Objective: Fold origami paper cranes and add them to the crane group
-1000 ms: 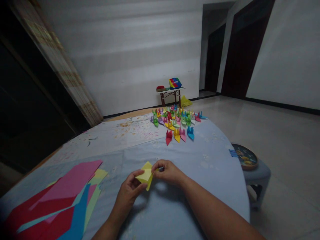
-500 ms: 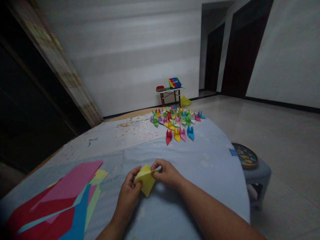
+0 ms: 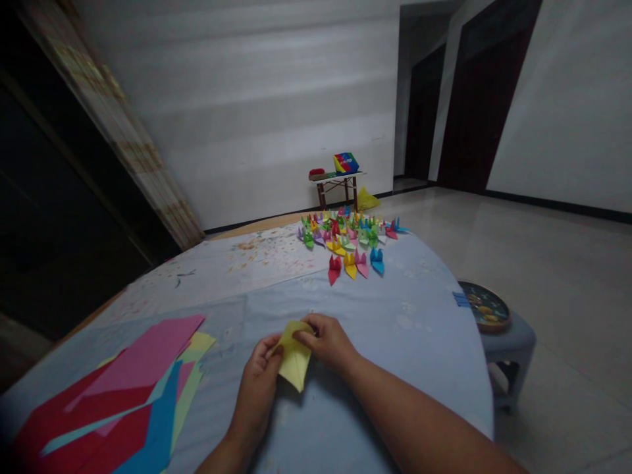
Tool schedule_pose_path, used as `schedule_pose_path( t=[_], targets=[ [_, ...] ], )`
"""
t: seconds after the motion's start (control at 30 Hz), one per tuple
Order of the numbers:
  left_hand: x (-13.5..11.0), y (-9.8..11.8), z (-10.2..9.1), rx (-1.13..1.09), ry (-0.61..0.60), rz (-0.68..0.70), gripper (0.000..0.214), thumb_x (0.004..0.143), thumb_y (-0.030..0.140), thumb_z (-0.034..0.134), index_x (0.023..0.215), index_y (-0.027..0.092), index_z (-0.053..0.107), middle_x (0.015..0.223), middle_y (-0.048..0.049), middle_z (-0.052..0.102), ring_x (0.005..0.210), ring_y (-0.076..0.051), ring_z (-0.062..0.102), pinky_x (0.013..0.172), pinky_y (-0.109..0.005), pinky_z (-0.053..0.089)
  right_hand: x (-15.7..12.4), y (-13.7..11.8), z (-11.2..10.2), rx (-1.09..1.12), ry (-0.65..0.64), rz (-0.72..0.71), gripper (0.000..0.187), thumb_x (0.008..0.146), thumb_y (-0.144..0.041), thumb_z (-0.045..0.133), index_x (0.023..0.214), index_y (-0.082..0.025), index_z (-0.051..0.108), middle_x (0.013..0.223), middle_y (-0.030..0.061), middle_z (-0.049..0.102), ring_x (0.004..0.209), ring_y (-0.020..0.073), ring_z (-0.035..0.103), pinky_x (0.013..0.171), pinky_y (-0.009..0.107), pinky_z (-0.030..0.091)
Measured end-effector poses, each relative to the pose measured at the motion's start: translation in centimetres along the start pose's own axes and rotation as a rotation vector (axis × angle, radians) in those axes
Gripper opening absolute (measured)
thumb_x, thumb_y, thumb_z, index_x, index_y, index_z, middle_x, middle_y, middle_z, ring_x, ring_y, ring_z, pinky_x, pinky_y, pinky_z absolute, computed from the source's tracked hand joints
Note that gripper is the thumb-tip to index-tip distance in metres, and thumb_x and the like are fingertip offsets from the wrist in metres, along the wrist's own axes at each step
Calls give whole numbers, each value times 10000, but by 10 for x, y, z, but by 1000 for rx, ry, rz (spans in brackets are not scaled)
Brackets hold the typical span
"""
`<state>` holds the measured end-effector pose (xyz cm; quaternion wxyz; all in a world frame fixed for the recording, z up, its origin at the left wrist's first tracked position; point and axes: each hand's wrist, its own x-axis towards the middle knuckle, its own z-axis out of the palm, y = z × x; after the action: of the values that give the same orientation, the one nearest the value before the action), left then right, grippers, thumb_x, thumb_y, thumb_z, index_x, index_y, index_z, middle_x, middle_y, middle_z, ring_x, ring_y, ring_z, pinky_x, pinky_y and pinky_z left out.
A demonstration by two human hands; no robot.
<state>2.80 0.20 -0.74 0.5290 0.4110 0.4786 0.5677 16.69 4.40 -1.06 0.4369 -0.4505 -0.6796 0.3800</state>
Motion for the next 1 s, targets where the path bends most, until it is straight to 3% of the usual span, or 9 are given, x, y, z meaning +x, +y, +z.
schedule_pose_path(
  t=[0.33,0.6,0.8,1.0],
  targets=[
    [0,8,-2,143,-18,-35,371,681,356,620,970,136,549,791,-44,672,706,-189,628,565,-239,448,3,9,1,95,-6,29,169,715,-288,571,608,-157,571,557,-38,454,544,93,401,488,192,293],
    [1,13,0,-20,-63,-221,350,665,240,651,975,133,530,870,-81,669,774,-183,638,656,-251,481,4,11,1,188,-29,29,163,713,-284,563,619,-151,565,544,-48,435,510,81,383,470,188,291],
    [5,26,0,-51,-212,-398,263,674,190,616,926,121,585,845,-86,668,727,-174,629,643,-265,481,3,12,1,181,-49,21,170,705,-293,577,615,-149,575,541,-47,440,515,81,390,471,186,291],
    [11,33,-1,5,-293,-432,248,630,183,646,867,112,639,769,-71,668,646,-152,607,620,-255,460,3,17,2,195,-99,15,170,699,-281,586,599,-143,578,533,-48,459,505,75,398,459,180,284]
  ],
)
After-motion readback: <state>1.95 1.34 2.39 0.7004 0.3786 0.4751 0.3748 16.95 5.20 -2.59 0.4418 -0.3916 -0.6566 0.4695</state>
